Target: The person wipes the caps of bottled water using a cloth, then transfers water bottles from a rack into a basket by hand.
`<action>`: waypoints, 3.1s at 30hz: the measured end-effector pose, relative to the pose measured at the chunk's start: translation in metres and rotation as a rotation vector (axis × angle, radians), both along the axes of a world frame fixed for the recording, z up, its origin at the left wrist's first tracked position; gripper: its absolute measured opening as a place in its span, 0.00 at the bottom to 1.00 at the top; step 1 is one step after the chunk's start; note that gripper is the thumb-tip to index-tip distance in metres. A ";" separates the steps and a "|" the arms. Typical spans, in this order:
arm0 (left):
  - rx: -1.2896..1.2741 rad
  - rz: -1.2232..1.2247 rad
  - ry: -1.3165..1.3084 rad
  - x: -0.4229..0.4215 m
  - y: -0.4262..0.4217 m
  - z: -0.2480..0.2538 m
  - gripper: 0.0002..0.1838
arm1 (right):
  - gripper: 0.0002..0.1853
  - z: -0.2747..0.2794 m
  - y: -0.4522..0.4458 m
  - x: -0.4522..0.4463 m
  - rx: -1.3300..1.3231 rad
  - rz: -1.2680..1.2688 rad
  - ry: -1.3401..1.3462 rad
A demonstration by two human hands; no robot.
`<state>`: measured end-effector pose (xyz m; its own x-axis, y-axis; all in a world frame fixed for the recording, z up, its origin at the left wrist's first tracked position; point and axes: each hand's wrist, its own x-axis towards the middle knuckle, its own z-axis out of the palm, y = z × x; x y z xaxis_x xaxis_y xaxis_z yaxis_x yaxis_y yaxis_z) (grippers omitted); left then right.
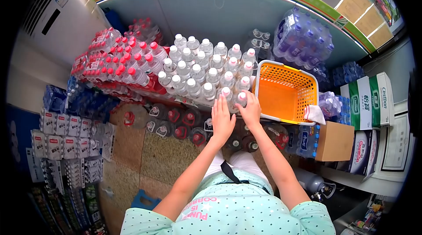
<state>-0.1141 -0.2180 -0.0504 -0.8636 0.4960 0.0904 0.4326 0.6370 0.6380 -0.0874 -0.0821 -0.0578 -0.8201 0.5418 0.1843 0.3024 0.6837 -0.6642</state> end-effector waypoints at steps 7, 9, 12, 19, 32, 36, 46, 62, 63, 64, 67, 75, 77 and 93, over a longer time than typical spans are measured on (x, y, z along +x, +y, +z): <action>0.032 0.002 0.034 0.010 0.003 0.005 0.45 | 0.34 0.016 0.011 0.022 0.011 -0.017 0.057; 0.042 -0.009 0.039 0.015 0.007 0.008 0.45 | 0.34 0.026 0.027 0.041 0.038 -0.056 0.089; 0.104 -0.052 0.054 0.024 0.017 0.016 0.43 | 0.29 0.031 0.068 0.081 0.108 -0.196 0.097; 0.160 -0.127 0.042 0.047 0.042 0.027 0.41 | 0.27 -0.010 0.189 0.180 0.473 -0.536 -0.025; 0.131 -0.148 0.052 0.064 0.049 0.027 0.39 | 0.29 -0.054 0.271 0.205 0.319 -0.953 -0.463; 0.117 -0.157 0.054 0.065 0.049 0.026 0.39 | 0.29 -0.059 0.274 0.207 0.238 -0.960 -0.393; 0.116 -0.198 0.013 0.065 0.053 0.034 0.38 | 0.23 -0.043 0.271 0.211 0.176 -0.933 -0.006; 0.279 -0.680 -0.134 0.025 0.039 0.132 0.28 | 0.30 0.161 0.073 0.121 -0.308 0.374 0.069; 0.288 -0.631 -0.152 0.025 0.034 0.131 0.26 | 0.30 0.163 0.068 0.119 -0.311 0.392 0.110; 0.298 -0.581 -0.170 0.026 0.028 0.130 0.25 | 0.37 0.164 0.066 0.118 -0.417 0.357 0.057; 0.421 -0.460 -0.167 0.026 0.016 0.133 0.19 | 0.49 0.157 0.058 0.112 -0.566 0.408 0.271; 0.802 -0.296 -0.453 0.043 -0.005 0.120 0.18 | 0.61 0.155 0.032 0.106 -1.019 0.457 0.242; 0.898 -0.282 -0.532 0.049 -0.005 0.113 0.17 | 0.54 0.152 0.029 0.105 -1.024 0.456 0.222; 0.328 0.157 0.089 -0.007 0.036 0.008 0.30 | 0.27 0.055 0.053 0.017 0.477 0.412 0.239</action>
